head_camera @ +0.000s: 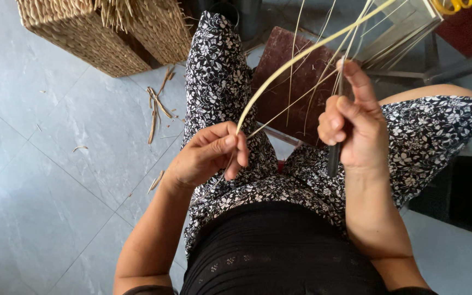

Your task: The person sits on the floor and splits long thin rattan strips with a small knife, drawing the blade along each strip to shave and separate it, then trims pieces with yellow-handled scissors and sets processed strips aside near a woven basket.

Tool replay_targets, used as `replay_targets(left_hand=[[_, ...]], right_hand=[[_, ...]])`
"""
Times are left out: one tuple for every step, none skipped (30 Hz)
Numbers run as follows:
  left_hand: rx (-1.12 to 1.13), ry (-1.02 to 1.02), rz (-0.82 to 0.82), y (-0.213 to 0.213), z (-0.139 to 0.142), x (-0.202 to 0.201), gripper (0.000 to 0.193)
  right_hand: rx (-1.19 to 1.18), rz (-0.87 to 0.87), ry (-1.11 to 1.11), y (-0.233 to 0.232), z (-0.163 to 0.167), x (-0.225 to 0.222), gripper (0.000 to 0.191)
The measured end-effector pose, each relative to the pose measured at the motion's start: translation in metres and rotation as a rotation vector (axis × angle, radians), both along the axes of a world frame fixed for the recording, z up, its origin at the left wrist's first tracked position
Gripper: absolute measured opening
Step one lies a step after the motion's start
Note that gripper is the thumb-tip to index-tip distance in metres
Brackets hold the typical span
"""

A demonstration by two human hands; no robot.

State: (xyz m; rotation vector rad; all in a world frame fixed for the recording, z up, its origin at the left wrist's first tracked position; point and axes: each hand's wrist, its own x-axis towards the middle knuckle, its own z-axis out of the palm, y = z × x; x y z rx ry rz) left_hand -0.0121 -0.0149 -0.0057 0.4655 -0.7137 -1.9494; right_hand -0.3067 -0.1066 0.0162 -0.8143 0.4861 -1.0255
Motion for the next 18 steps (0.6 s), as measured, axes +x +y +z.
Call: replay_targets(left_hand=[[-0.018, 0.02, 0.011, -0.002, 0.0, 0.0, 0.021], [-0.037, 0.041, 0.021, -0.004, 0.001, 0.0, 0.021], [-0.055, 0.061, 0.032, -0.007, 0.002, -0.001, 0.02], [-0.082, -0.006, 0.078, -0.009, 0.003, -0.001, 0.02], [-0.108, -0.073, 0.124, -0.012, 0.006, -0.002, 0.021], [-0.134, -0.141, 0.17, -0.015, 0.008, -0.002, 0.021], [-0.111, -0.124, 0.193, -0.019, 0.011, -0.002, 0.022], [-0.089, -0.106, 0.215, -0.024, 0.014, -0.001, 0.022], [-0.069, -0.09, 0.238, -0.029, 0.018, 0.001, 0.023], [-0.06, -0.156, 0.256, -0.032, 0.021, 0.003, 0.024], [-0.051, -0.222, 0.273, -0.035, 0.024, 0.004, 0.025], [-0.041, -0.287, 0.291, -0.038, 0.026, 0.005, 0.026], [-0.054, -0.368, 0.319, -0.041, 0.028, 0.006, 0.025], [-0.068, -0.449, 0.346, -0.044, 0.03, 0.009, 0.025], [-0.084, -0.531, 0.373, -0.046, 0.032, 0.011, 0.026], [-0.089, -0.525, 0.402, -0.047, 0.033, 0.014, 0.027], [-0.093, -0.519, 0.43, -0.048, 0.033, 0.018, 0.028], [-0.096, -0.513, 0.457, -0.049, 0.033, 0.02, 0.029]], right_hand=[[-0.002, -0.01, -0.001, -0.001, 0.001, -0.001, 0.05], [-0.005, -0.02, -0.002, -0.002, 0.001, -0.003, 0.05], [-0.02, -0.025, 0.0, -0.003, 0.001, -0.004, 0.05], [-0.034, -0.031, 0.001, -0.003, 0.001, -0.005, 0.05], [-0.047, -0.036, 0.003, -0.003, 0.001, -0.007, 0.049], [-0.042, -0.033, 0.002, -0.003, 0.001, -0.008, 0.05], [-0.039, -0.032, 0.0, -0.002, 0.001, -0.009, 0.05], [-0.037, -0.03, -0.002, -0.001, 0.001, -0.011, 0.051], [-0.035, -0.026, -0.006, -0.001, 0.0, -0.012, 0.05], [-0.032, -0.023, -0.01, 0.0, 0.0, -0.013, 0.05], [-0.029, -0.02, -0.014, 0.0, 0.0, -0.014, 0.05], [-0.03, -0.024, -0.014, 0.0, 0.0, -0.015, 0.05], [-0.031, -0.028, -0.014, -0.001, 0.0, -0.016, 0.051], [-0.033, -0.032, -0.014, -0.001, -0.001, -0.017, 0.051], [-0.032, -0.037, -0.019, -0.001, -0.001, -0.018, 0.051], [-0.03, -0.043, -0.024, -0.001, -0.001, -0.019, 0.051], [-0.027, -0.051, -0.029, 0.0, -0.002, -0.019, 0.05], [-0.02, -0.051, -0.026, 0.0, -0.003, -0.019, 0.051]])
